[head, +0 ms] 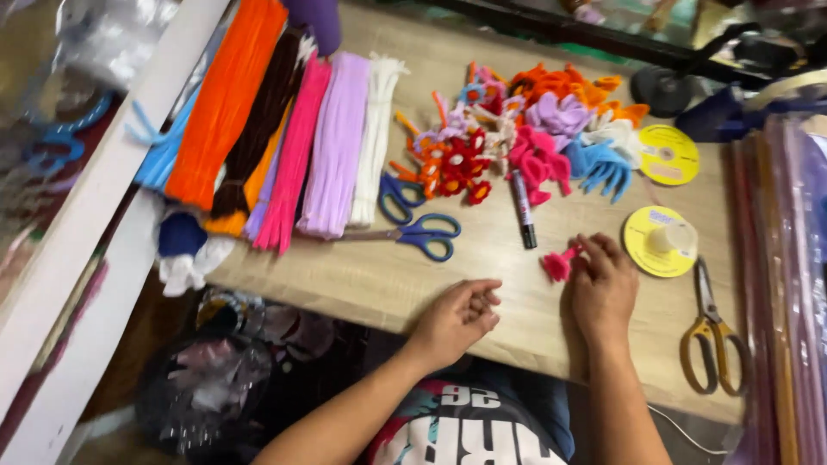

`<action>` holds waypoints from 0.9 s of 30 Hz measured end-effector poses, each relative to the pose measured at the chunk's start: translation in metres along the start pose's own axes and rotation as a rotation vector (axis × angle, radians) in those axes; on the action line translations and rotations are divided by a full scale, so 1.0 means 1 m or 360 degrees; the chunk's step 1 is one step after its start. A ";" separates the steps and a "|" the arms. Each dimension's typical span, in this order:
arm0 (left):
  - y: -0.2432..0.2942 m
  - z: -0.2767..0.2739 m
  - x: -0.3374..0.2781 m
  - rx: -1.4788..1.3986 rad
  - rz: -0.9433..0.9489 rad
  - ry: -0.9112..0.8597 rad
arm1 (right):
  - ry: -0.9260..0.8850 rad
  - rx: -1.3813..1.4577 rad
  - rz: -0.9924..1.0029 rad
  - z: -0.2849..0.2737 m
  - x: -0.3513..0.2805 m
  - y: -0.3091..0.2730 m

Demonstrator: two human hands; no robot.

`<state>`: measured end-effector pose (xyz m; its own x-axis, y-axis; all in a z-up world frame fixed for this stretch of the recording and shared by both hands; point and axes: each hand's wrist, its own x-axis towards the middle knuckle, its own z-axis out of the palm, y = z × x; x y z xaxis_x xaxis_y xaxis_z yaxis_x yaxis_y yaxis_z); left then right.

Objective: The person shapes a pink pipe cleaner into a flower by twisting and folding its strands. They then pick up an orange pipe cleaner and begin to twist it.

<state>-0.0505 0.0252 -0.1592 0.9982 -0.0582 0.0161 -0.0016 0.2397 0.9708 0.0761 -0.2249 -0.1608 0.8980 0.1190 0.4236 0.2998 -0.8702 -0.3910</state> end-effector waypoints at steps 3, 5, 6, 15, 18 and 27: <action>0.000 0.009 0.005 0.0019 0.0068 0.0121 | 0.0033 -0.0028 -0.0089 0.023 0.002 0.034; -0.014 0.017 0.006 -0.0005 0.0105 0.0179 | 0.0036 0.0009 -0.0188 0.025 0.002 0.050; -0.020 0.015 0.007 -0.0019 0.0150 0.0201 | 0.0068 0.0040 -0.0263 0.033 0.006 0.053; 0.020 0.028 -0.002 0.0441 0.0161 0.0400 | 0.0063 0.0094 -0.0413 0.011 0.028 0.029; -0.024 0.017 0.007 -0.0188 0.0147 0.0453 | 0.0077 0.0131 -0.0342 0.011 0.026 0.030; 0.134 -0.176 -0.041 0.1104 0.0225 0.1714 | -0.0006 0.0433 -0.0091 -0.008 0.019 0.014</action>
<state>-0.0812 0.2305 -0.0716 0.5314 0.8114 0.2435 0.1824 -0.3903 0.9024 0.0952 -0.2383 -0.1516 0.8783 0.1665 0.4482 0.4249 -0.7017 -0.5719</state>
